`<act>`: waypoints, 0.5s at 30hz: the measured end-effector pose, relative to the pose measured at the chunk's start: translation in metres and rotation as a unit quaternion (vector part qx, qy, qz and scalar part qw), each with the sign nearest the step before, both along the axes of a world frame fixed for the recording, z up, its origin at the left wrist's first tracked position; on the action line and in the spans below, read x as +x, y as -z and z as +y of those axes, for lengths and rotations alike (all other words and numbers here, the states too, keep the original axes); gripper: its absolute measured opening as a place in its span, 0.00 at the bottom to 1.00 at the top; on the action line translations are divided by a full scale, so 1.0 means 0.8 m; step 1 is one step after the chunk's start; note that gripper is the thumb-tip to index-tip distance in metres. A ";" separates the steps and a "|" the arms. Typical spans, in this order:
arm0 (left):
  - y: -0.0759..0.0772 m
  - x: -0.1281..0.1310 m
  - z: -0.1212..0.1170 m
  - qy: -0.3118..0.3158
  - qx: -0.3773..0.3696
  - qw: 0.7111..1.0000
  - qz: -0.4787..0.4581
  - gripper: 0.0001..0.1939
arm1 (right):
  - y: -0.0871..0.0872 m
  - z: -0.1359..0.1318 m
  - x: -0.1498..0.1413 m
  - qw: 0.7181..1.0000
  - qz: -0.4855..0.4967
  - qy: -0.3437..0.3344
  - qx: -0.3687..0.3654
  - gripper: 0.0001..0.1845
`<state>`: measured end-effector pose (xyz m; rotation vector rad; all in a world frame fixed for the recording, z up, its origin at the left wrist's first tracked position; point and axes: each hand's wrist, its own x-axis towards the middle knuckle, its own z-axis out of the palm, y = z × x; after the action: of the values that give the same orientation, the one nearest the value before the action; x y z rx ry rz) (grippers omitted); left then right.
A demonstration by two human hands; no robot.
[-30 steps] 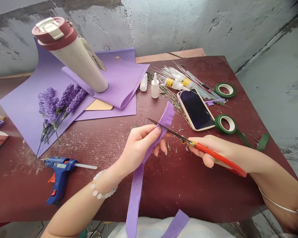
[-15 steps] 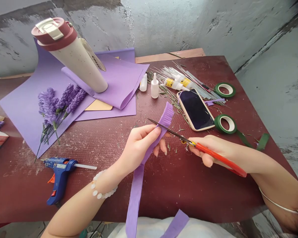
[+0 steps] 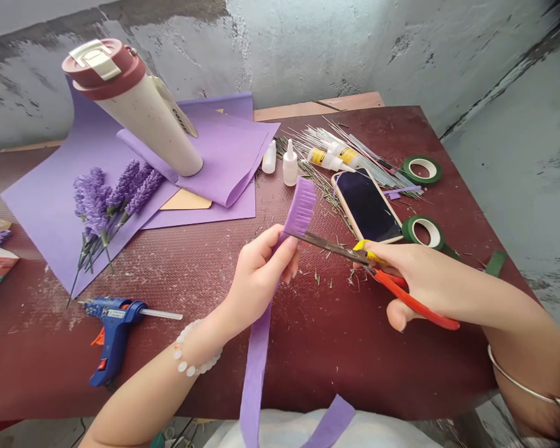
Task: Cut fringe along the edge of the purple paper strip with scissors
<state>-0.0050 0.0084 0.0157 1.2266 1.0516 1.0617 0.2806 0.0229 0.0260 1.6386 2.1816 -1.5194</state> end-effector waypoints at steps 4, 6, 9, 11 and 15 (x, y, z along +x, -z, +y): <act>-0.001 0.002 0.002 -0.005 -0.025 1.000 -0.015 0.15 | -0.002 -0.007 -0.001 0.997 -0.052 0.000 0.060 0.32; 0.000 0.002 0.001 0.003 -0.038 0.999 -0.016 0.15 | -0.003 -0.010 -0.005 0.995 -0.064 -0.003 0.074 0.32; 0.000 0.003 0.000 0.012 -0.038 0.999 -0.016 0.15 | -0.007 -0.012 -0.010 0.993 -0.076 0.002 0.091 0.33; 0.000 0.002 -0.001 0.015 -0.033 0.999 -0.019 0.15 | -0.008 -0.013 -0.012 0.992 -0.078 0.004 0.102 0.33; 0.002 0.001 -0.001 0.012 -0.014 1.000 -0.026 0.13 | -0.004 -0.013 -0.013 0.989 -0.079 -0.005 0.124 0.33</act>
<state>-0.0044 0.0079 0.0143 1.1802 1.0079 1.0515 0.2700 0.0127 0.0288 1.7421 2.3630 -1.1070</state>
